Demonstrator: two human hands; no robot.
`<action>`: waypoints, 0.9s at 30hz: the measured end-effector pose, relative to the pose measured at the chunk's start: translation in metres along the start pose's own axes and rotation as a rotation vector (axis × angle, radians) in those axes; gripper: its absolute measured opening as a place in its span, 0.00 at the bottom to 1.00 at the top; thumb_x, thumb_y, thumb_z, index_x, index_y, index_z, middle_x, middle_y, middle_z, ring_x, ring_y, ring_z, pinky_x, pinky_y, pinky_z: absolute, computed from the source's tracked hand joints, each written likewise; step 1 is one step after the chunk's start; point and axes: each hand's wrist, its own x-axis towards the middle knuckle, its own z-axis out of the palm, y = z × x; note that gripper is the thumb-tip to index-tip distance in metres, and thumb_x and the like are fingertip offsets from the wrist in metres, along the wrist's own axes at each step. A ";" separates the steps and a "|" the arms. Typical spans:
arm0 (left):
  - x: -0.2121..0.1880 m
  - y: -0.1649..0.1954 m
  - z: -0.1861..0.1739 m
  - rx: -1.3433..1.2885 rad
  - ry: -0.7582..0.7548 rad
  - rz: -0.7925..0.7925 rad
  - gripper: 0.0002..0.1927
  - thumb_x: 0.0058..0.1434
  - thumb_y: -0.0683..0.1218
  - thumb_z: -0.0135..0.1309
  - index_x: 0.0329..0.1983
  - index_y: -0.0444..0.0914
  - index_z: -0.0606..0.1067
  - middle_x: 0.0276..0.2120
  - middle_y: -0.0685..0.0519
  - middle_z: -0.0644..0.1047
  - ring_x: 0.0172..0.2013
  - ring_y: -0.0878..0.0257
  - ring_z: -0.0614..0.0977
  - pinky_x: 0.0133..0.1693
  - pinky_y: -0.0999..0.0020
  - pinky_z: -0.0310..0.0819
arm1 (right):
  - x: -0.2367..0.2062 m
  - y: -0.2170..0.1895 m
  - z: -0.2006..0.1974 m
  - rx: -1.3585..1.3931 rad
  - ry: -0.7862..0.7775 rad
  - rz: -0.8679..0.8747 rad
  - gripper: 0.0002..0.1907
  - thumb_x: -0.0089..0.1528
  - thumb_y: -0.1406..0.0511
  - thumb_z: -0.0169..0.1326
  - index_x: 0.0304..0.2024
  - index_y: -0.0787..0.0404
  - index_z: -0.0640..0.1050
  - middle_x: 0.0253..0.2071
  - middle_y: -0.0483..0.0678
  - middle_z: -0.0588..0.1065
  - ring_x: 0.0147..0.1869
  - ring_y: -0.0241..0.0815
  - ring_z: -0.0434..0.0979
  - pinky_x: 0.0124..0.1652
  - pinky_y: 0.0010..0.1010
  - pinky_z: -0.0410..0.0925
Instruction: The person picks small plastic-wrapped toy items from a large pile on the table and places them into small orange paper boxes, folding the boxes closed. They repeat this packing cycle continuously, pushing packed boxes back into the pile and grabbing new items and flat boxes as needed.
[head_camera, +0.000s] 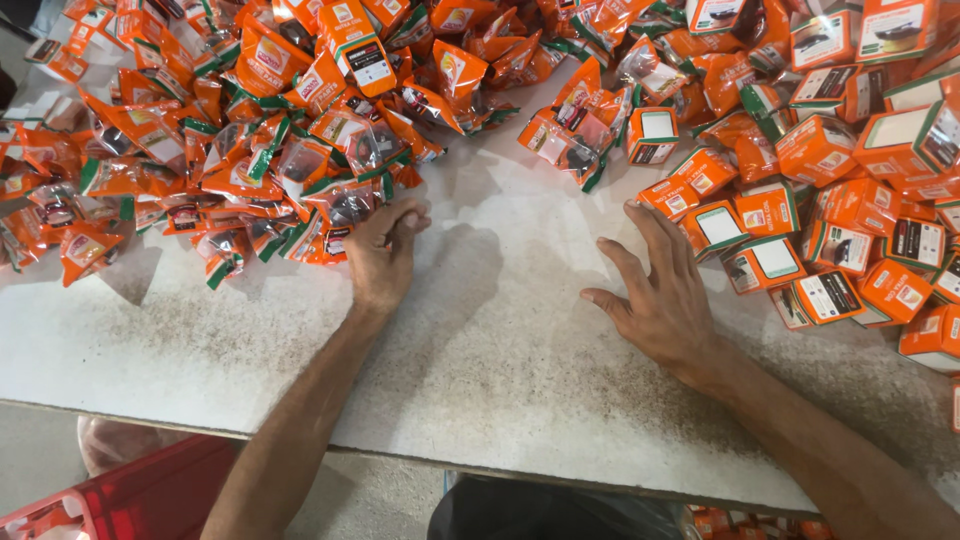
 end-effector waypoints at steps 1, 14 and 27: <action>0.000 0.001 0.001 -0.010 -0.003 -0.020 0.09 0.70 0.38 0.52 0.50 0.29 0.76 0.39 0.49 0.82 0.40 0.65 0.86 0.45 0.69 0.83 | 0.000 0.001 0.000 -0.002 0.002 -0.001 0.33 0.58 0.53 0.65 0.60 0.61 0.72 0.71 0.61 0.58 0.75 0.65 0.59 0.69 0.57 0.59; 0.000 0.010 -0.001 0.151 -0.044 0.071 0.10 0.66 0.39 0.58 0.49 0.32 0.80 0.31 0.50 0.80 0.31 0.66 0.84 0.35 0.73 0.78 | -0.001 0.003 0.006 -0.009 0.016 -0.013 0.34 0.58 0.53 0.64 0.61 0.60 0.71 0.71 0.61 0.58 0.75 0.65 0.58 0.68 0.58 0.58; 0.000 -0.016 -0.005 -0.165 -0.111 -0.108 0.09 0.70 0.40 0.58 0.50 0.31 0.77 0.42 0.53 0.79 0.44 0.68 0.81 0.48 0.73 0.78 | -0.001 0.003 0.005 -0.018 0.009 -0.021 0.33 0.59 0.52 0.63 0.61 0.61 0.71 0.71 0.61 0.57 0.75 0.65 0.58 0.69 0.58 0.58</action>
